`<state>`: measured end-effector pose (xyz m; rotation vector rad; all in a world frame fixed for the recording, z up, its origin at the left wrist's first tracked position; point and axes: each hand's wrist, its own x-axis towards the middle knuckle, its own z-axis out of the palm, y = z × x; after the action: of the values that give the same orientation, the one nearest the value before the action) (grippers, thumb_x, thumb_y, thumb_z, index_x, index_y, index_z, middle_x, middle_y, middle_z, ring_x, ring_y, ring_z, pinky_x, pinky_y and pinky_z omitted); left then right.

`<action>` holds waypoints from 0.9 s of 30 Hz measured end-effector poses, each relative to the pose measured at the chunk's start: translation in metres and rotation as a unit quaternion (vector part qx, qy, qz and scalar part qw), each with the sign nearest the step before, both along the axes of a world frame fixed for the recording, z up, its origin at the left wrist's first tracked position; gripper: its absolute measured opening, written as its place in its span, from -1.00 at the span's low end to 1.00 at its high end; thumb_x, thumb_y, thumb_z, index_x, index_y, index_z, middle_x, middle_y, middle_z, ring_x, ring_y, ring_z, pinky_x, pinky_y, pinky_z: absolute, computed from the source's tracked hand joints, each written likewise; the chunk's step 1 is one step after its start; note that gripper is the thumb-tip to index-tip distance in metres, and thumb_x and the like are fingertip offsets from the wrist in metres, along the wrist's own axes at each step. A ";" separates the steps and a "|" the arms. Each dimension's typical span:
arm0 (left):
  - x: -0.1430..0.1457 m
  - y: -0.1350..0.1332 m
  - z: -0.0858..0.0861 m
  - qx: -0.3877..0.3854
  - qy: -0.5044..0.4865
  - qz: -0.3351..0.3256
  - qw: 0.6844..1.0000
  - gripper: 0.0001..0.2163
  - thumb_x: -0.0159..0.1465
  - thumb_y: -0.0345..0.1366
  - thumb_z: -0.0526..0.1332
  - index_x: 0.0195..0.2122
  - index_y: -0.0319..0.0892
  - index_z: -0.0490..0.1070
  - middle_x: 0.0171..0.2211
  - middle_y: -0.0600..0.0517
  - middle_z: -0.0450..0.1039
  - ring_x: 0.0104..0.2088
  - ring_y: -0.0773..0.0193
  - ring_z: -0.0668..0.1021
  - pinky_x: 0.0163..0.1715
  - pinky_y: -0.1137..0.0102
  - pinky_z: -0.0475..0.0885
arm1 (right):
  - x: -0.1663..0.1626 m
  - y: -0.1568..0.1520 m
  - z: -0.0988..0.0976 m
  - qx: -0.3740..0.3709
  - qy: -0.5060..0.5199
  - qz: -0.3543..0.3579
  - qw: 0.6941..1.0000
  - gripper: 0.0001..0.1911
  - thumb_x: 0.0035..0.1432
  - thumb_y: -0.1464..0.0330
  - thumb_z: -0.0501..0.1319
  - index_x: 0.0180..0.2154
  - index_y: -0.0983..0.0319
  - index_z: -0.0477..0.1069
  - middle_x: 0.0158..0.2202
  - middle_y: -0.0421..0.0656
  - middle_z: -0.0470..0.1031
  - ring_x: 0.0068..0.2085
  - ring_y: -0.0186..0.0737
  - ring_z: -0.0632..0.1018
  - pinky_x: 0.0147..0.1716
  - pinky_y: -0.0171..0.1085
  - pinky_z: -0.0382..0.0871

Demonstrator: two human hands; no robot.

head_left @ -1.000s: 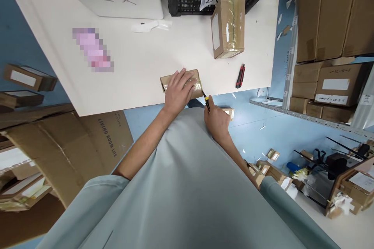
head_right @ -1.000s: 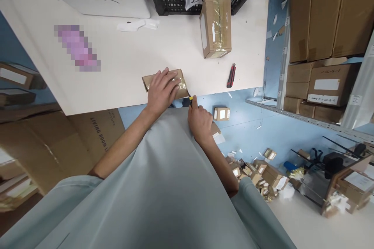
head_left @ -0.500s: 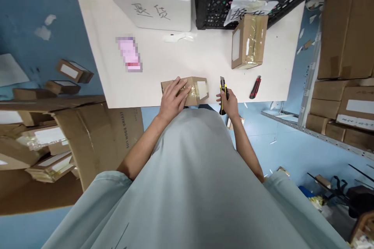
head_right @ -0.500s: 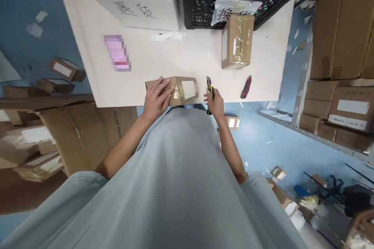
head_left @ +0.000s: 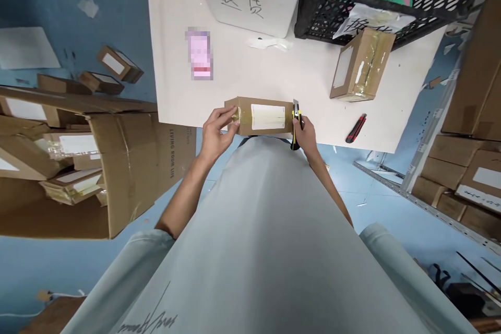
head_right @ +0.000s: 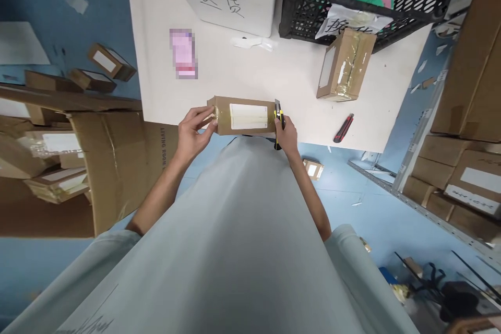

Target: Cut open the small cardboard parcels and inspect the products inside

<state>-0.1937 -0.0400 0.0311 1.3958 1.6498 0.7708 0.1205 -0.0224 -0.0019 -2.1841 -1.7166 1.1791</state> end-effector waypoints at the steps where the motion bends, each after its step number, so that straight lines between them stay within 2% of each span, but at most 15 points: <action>1: 0.003 0.002 -0.007 -0.011 -0.039 0.005 0.999 -0.40 0.45 0.29 0.33 0.26 -0.07 0.65 0.24 -0.18 0.56 0.28 0.01 0.62 0.24 0.11 0.69 | 0.006 -0.001 0.005 0.003 -0.003 -0.018 1.000 -0.54 0.64 0.09 -0.08 0.11 0.22 0.45 -0.05 -0.02 0.68 -0.10 -0.09 0.60 -0.08 -0.23 0.44; 5: 0.027 0.014 -0.050 -0.045 -0.190 0.028 0.980 -0.42 0.26 0.25 0.53 0.12 -0.06 0.75 0.21 -0.15 0.63 0.28 -0.10 0.65 0.31 -0.04 0.66 | 0.034 -0.007 0.018 0.015 -0.030 -0.085 0.996 -0.60 0.59 0.01 0.04 0.04 0.14 0.46 -0.13 -0.05 0.67 -0.15 0.02 0.61 -0.10 -0.17 0.43; 8: 0.047 0.024 -0.080 -0.053 -0.254 0.064 0.964 -0.48 0.13 0.18 0.63 -0.04 -0.09 0.79 0.10 -0.11 0.70 0.17 -0.10 0.72 0.37 -0.11 0.61 | 0.046 -0.007 0.019 0.014 -0.067 -0.095 0.993 -0.60 0.59 0.02 0.03 0.06 0.14 0.45 -0.15 -0.02 0.68 -0.16 0.09 0.63 -0.11 -0.12 0.43; 11: 0.056 0.036 -0.097 -0.065 -0.269 0.090 0.957 -0.53 0.06 0.09 0.67 -0.13 -0.12 0.78 0.05 -0.09 0.72 0.10 -0.06 0.74 0.32 -0.09 0.64 | 0.049 -0.004 0.018 0.014 -0.097 -0.071 0.993 -0.57 0.61 0.04 -0.01 0.13 0.15 0.45 -0.12 0.03 0.70 -0.12 0.17 0.65 -0.09 -0.09 0.46; 14: 0.053 0.046 -0.104 -0.090 -0.245 0.091 0.961 -0.63 0.05 -0.06 0.67 -0.19 -0.13 0.76 0.00 -0.08 0.72 0.06 -0.02 0.74 0.24 0.00 0.68 | 0.046 -0.003 0.023 0.007 -0.131 -0.028 0.991 -0.52 0.63 0.07 -0.07 0.22 0.18 0.44 -0.06 0.10 0.71 -0.07 0.23 0.66 -0.07 -0.05 0.48; 17: 0.049 0.049 -0.104 -0.110 -0.238 0.073 0.962 -0.70 0.10 -0.20 0.61 -0.17 -0.16 0.72 -0.03 -0.09 0.72 0.05 0.01 0.73 0.21 0.04 0.68 | 0.038 0.000 0.040 0.032 -0.172 0.034 0.984 -0.45 0.65 0.14 -0.13 0.36 0.23 0.39 0.16 0.19 0.62 0.02 0.23 0.66 -0.06 -0.05 0.51; 19: 0.048 0.049 -0.104 -0.110 -0.242 0.058 0.962 -0.72 0.14 -0.26 0.57 -0.13 -0.18 0.70 -0.02 -0.09 0.72 0.04 0.02 0.73 0.20 0.05 0.67 | 0.027 0.005 0.054 0.057 -0.181 0.107 0.976 -0.44 0.66 0.18 -0.14 0.42 0.23 0.37 0.26 0.19 0.56 0.07 0.17 0.65 -0.04 -0.09 0.51; 23: 0.048 0.048 -0.104 -0.098 -0.233 0.041 0.967 -0.73 0.18 -0.30 0.52 -0.09 -0.16 0.68 -0.01 -0.09 0.72 0.05 0.03 0.74 0.17 0.08 0.68 | -0.005 0.028 0.078 0.039 -0.191 0.300 0.934 -0.45 0.71 0.18 -0.12 0.43 0.23 0.39 0.18 0.10 0.60 0.02 0.09 0.64 -0.06 -0.16 0.42; 27: 0.047 0.049 -0.108 -0.090 -0.222 0.019 0.971 -0.72 0.20 -0.28 0.50 -0.06 -0.15 0.66 0.03 -0.10 0.70 0.06 0.02 0.73 0.11 0.14 0.68 | -0.033 0.056 0.086 0.005 -0.227 0.418 0.880 -0.46 0.73 0.14 -0.12 0.39 0.21 0.43 0.14 0.09 0.63 -0.02 0.08 0.65 -0.13 -0.17 0.29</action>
<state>-0.1463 0.0089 -0.0765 0.9803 1.3587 0.8611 0.0872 0.0336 0.0841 -1.8078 -3.0378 0.7515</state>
